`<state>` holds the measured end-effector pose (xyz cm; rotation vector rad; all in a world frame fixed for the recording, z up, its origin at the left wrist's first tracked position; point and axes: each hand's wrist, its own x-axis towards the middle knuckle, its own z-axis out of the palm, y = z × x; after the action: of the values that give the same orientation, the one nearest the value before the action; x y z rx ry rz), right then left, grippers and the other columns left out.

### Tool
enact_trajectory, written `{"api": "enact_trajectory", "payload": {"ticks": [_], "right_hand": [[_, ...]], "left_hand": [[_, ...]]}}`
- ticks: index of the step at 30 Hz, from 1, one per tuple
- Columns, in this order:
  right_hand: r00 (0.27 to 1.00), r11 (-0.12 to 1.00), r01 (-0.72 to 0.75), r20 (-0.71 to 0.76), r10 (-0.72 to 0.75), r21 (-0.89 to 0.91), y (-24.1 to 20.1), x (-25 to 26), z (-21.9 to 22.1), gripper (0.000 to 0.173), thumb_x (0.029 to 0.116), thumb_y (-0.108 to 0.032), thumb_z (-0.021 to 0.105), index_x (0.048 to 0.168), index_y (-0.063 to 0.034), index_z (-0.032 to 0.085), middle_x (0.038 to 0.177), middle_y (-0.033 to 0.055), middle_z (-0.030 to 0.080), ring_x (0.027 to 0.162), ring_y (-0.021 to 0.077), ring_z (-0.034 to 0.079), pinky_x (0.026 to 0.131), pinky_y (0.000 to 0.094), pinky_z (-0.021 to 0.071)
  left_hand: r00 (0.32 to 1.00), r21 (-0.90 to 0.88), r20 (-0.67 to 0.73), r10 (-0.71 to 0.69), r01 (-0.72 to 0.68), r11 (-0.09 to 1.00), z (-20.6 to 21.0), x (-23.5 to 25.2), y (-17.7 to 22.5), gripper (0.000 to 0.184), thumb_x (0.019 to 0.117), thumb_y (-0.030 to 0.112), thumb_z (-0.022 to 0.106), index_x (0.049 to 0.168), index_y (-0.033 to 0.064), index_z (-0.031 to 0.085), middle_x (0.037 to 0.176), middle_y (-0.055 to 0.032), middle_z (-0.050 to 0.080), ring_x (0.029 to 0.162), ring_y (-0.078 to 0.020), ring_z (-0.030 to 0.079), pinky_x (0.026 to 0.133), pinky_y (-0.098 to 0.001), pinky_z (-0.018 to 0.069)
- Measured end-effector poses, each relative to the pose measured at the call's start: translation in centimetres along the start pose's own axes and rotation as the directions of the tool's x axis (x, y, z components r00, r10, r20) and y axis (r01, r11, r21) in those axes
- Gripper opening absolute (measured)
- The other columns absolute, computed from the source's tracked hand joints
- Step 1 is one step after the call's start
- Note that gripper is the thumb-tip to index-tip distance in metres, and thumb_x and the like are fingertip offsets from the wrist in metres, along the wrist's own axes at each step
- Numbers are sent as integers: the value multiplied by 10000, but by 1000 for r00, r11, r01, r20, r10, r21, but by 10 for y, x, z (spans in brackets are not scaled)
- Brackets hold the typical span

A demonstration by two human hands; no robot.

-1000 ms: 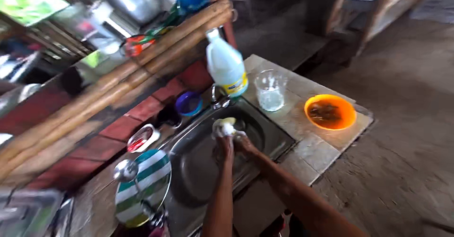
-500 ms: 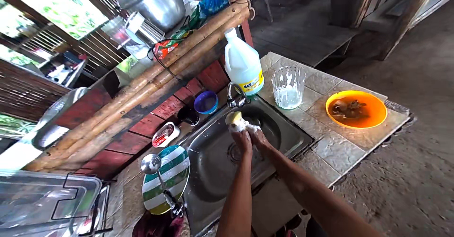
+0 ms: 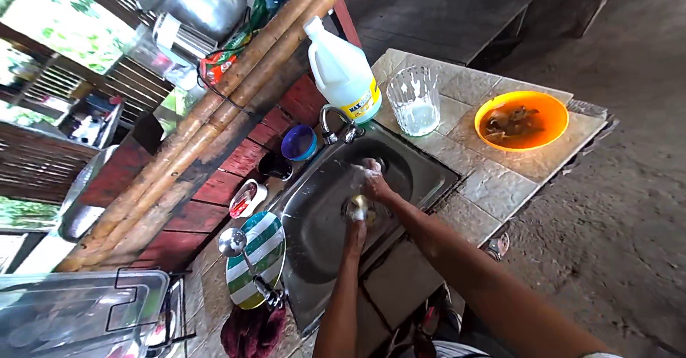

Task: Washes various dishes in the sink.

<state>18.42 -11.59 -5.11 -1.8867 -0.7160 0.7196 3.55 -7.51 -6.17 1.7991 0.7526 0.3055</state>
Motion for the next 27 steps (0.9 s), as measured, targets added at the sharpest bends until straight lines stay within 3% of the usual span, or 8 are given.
{"api": "enact_trajectory", "payload": {"ticks": [3,6,10,12,15,19,24,27], "right_hand": [[994,984,-81,66,92,-156,0,-3,-2,471,1042,-274,564,1417,10,551,1418,320,523,1344,487,481,1089,636,383],[987,994,-107,-126,103,-24,7,2,5,426,1091,-306,449,1219,36,670,1226,290,655,1209,456,599,1018,619,446],[925,966,47,-376,53,254,38,10,17,326,1066,-143,464,1267,54,628,1171,295,657,1123,411,635,988,576,499],[945,924,-35,-288,155,380,37,8,22,366,1101,-187,414,1213,100,613,1118,295,642,1021,372,643,919,536,524],[982,982,-184,-44,183,-33,8,-13,14,354,1077,-127,468,1276,139,592,1321,333,591,1284,433,557,1108,530,414],[985,916,-114,73,154,-385,-8,-19,14,359,1030,-113,553,1291,130,593,1377,331,559,1355,450,495,1149,551,364],[970,957,-241,4,244,-162,1,0,29,315,1018,-3,536,1287,160,561,1350,318,568,1299,382,544,1112,452,414],[952,940,-304,-22,304,-154,13,17,31,315,1032,-20,527,1296,147,564,1355,313,571,1305,394,543,1112,475,417]], "left_hand": [[993,306,62,98,-112,945,-4,-18,13,500,983,-9,546,1432,-181,412,1369,-337,554,1267,-326,576,1105,-394,445],[986,517,81,148,-169,839,-3,-34,28,454,929,-7,638,1330,-185,522,1234,-340,637,1166,-402,643,1040,-482,493],[986,438,35,165,-164,884,1,-36,40,456,935,-17,632,1348,-171,514,1256,-322,637,1183,-373,641,1052,-446,494],[993,379,-53,105,-77,922,-11,-34,41,474,942,-29,621,1376,-163,488,1295,-327,614,1217,-378,620,1072,-447,480],[953,398,-303,10,117,910,-58,-40,47,513,950,-16,618,1413,-156,447,1314,-338,595,1236,-405,602,1083,-475,465],[811,502,-569,-136,473,724,-141,-44,52,485,1020,144,585,1438,-75,474,1344,-315,590,1268,-439,581,1070,-552,453],[743,543,-613,-267,642,540,-196,-36,32,517,1067,199,487,1504,-66,405,1450,-307,521,1349,-438,521,1091,-575,421],[760,521,-635,-141,555,649,-196,-43,18,571,1023,165,560,1507,-88,390,1477,-347,468,1395,-474,454,1135,-588,369]]}}
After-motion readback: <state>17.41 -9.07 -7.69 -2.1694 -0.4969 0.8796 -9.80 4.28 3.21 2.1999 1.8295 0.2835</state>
